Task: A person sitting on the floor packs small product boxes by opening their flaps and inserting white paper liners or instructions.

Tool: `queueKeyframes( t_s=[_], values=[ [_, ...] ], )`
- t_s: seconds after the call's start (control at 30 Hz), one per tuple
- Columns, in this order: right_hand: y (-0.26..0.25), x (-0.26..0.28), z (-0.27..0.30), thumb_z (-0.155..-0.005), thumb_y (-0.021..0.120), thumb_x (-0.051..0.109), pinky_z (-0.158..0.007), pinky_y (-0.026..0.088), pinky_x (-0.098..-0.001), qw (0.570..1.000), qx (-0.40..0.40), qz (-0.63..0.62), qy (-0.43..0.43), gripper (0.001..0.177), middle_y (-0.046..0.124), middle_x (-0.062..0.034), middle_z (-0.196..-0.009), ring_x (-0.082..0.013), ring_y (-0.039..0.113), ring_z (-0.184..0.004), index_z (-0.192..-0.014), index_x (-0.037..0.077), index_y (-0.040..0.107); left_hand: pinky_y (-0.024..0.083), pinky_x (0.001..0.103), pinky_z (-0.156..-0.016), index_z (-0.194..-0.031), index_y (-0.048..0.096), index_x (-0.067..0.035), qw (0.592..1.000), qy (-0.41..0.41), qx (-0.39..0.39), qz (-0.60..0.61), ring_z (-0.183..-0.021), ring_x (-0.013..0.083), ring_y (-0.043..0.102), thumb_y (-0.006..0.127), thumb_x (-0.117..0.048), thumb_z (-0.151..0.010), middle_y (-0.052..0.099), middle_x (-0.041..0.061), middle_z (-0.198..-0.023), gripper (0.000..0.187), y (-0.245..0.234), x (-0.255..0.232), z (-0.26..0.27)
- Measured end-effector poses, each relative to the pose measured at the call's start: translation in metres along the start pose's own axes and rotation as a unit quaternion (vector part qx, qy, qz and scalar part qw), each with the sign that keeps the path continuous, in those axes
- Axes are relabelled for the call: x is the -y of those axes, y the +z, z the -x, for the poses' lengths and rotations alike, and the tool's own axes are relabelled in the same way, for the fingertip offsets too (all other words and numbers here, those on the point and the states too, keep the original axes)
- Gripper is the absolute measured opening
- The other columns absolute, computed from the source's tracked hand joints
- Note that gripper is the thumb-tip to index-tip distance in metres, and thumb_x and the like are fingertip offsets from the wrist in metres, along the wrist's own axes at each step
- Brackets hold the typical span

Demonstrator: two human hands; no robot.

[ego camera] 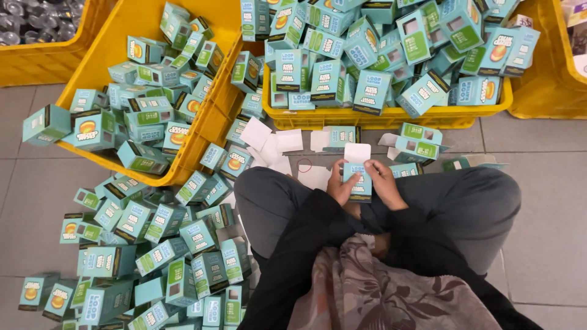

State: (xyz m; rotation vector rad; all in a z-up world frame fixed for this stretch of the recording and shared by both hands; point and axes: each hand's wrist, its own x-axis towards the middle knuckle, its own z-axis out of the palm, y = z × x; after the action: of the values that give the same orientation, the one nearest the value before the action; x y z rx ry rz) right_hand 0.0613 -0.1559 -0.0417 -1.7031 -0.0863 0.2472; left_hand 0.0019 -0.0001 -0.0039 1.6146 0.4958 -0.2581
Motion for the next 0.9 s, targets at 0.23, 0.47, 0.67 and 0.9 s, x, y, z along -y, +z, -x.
queueKeyframes(
  t_s=[0.23,0.47,0.67,0.9],
  values=[
    [0.005,0.041,0.019,-0.109,0.062,0.022,-0.077,0.054,-0.0344,0.998,0.027,0.016,-0.049,0.025,0.067,-0.0059,-0.095,-0.0147,0.057,-0.086,-0.089,0.008,0.069,0.047,0.053,-0.109,-0.128,0.053,-0.025,0.997,0.029,-0.018,-0.066,-0.125,0.0409,0.06,0.046,-0.063,-0.104,0.066,0.021,-0.124,0.045,0.001,0.011,0.001],
    [-0.001,0.019,0.012,-0.099,0.077,0.023,-0.056,0.056,-0.0279,1.0,-0.013,0.019,-0.021,0.015,0.069,-0.0077,-0.082,-0.0131,0.064,-0.067,-0.101,0.009,0.075,0.048,0.058,-0.105,-0.124,0.055,-0.018,0.992,0.082,-0.04,-0.083,-0.119,0.0455,0.062,0.04,-0.065,-0.106,0.067,0.024,-0.115,0.052,0.002,0.013,0.001],
    [0.0,0.043,0.015,-0.101,0.07,0.019,-0.049,0.048,-0.0215,0.999,0.019,-0.013,-0.028,0.021,0.061,-0.001,-0.066,-0.0069,0.055,-0.056,-0.083,0.007,0.069,0.048,0.059,-0.104,-0.122,0.055,-0.017,0.99,0.098,-0.044,-0.087,-0.117,0.0466,0.062,0.04,-0.061,-0.107,0.067,0.023,-0.115,0.049,0.004,0.016,-0.001],
    [0.002,0.037,0.014,-0.099,0.074,0.018,-0.051,0.05,-0.0216,1.0,0.008,-0.009,-0.024,0.014,0.064,-0.0006,-0.081,-0.005,0.055,-0.057,-0.09,0.008,0.069,0.051,0.053,-0.095,-0.117,0.059,-0.018,0.976,0.143,-0.077,-0.142,-0.109,0.0381,0.065,0.046,-0.06,-0.106,0.061,0.011,-0.113,0.045,0.007,0.046,-0.025]
  ],
)
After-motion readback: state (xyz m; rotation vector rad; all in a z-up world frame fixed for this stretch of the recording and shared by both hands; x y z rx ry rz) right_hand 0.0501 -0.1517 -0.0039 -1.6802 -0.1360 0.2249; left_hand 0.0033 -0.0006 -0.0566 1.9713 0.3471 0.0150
